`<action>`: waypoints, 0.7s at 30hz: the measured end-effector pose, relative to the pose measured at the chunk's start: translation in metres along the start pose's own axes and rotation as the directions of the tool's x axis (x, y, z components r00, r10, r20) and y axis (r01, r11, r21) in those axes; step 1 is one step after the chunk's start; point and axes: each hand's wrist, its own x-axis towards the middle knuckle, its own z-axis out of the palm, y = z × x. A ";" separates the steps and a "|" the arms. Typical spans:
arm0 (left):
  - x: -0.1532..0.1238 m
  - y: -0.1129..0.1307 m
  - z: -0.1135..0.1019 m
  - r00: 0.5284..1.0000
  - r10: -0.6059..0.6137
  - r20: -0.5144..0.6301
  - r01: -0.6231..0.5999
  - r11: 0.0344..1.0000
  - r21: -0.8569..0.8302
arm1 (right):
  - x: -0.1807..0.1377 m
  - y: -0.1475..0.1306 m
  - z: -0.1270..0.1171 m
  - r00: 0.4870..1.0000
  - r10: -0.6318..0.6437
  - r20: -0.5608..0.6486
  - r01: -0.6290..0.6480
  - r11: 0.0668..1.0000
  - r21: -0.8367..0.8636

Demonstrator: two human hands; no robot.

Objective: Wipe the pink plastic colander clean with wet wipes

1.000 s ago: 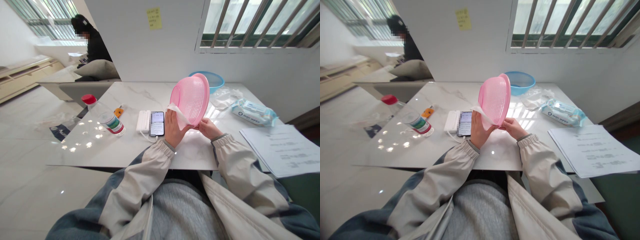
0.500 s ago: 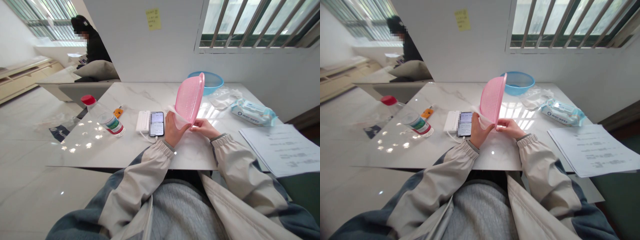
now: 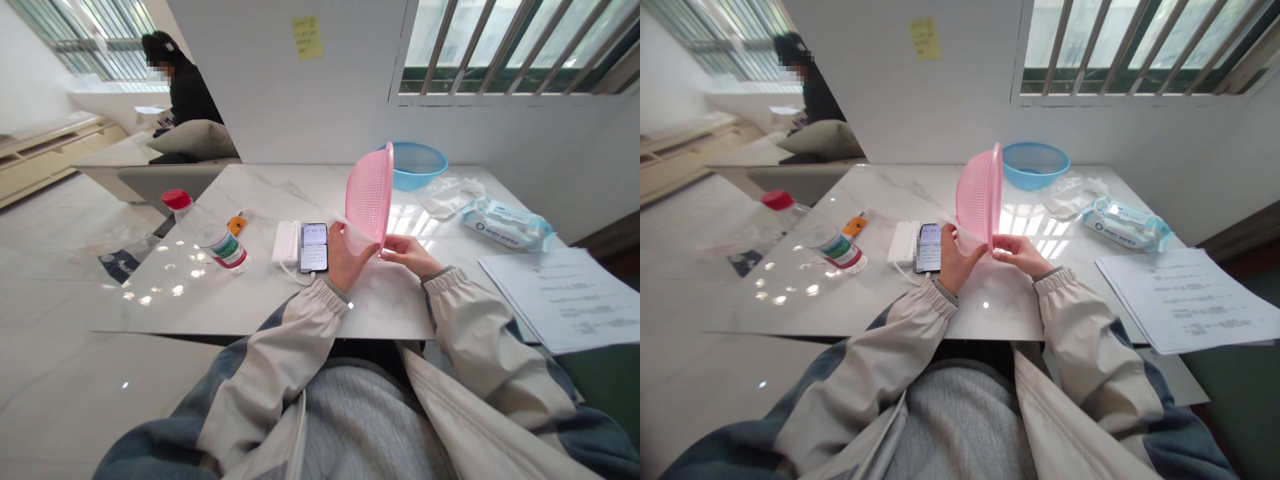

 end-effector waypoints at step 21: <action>0.002 0.004 -0.003 0.999 -0.029 0.039 0.031 0.998 -0.047 | 0.001 -0.005 0.001 0.997 -0.068 0.039 0.076 0.967 -0.244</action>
